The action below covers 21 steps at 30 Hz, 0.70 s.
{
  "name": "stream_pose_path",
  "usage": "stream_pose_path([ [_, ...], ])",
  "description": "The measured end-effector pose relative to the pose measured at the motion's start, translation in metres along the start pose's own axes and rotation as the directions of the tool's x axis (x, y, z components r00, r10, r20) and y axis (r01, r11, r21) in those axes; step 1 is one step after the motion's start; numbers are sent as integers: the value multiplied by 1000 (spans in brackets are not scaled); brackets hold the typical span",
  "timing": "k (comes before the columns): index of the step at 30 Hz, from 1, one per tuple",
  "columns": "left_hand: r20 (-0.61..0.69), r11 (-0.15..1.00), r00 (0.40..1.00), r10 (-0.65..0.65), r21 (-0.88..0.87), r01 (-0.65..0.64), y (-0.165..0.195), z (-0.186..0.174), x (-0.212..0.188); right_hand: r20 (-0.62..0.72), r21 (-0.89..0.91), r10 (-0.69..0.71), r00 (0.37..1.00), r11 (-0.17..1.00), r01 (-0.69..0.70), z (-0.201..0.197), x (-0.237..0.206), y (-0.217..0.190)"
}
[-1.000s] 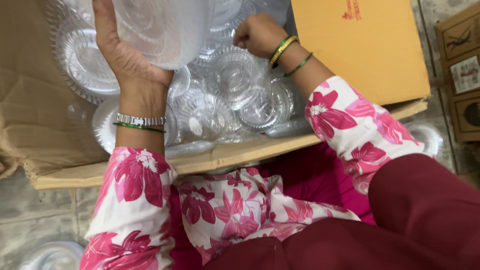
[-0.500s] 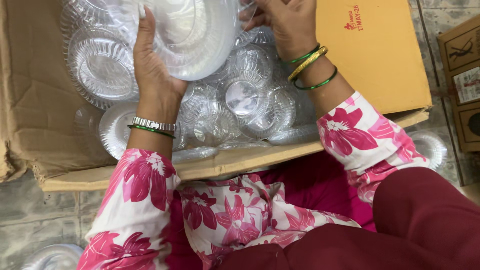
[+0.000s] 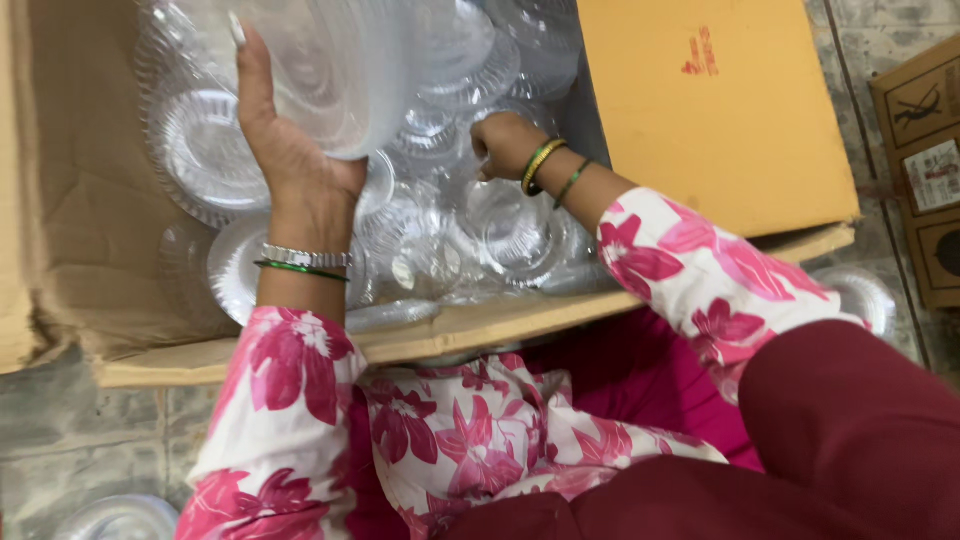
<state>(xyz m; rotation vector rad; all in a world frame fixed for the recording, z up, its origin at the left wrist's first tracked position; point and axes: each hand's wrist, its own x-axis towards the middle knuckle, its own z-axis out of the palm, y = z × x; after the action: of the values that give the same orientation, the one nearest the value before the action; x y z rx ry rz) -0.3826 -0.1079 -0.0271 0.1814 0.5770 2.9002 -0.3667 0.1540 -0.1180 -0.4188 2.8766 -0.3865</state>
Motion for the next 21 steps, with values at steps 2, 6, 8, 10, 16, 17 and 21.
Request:
stream_pose_path([
  [2, -26, 1000, 1000, 6, -6, -6, 2, 5, 0, 22, 94, 48, 999, 994, -50, -5, 3, 1],
  [6, -49, 1000, 999, 20, 10, -20, 4, 17, 0, -114, -10, 36, 993, 999, -38, -29, 4, -5],
  [8, -85, 1000, 996, 12, 14, -11, 4, 22, -1, -204, 22, 40, 978, 999, -37, -40, 1, -8],
  [10, -138, 1000, 990, -4, 6, 5, 4, 25, -2, -317, 61, 43, 947, 998, -25, -53, 0, -8],
  [16, -167, 999, 986, -18, 46, 26, 5, 24, -1, -504, 855, 396, 768, 356, 378, -103, -7, -19],
  [17, -166, 998, 986, -20, 57, 30, 4, 24, -1, -507, 860, 387, 770, 289, 421, -111, -12, -25],
  [21, -159, 997, 986, -41, 53, 50, 1, 21, -1, -538, 841, 314, 782, 147, 520, -131, -33, -58],
])
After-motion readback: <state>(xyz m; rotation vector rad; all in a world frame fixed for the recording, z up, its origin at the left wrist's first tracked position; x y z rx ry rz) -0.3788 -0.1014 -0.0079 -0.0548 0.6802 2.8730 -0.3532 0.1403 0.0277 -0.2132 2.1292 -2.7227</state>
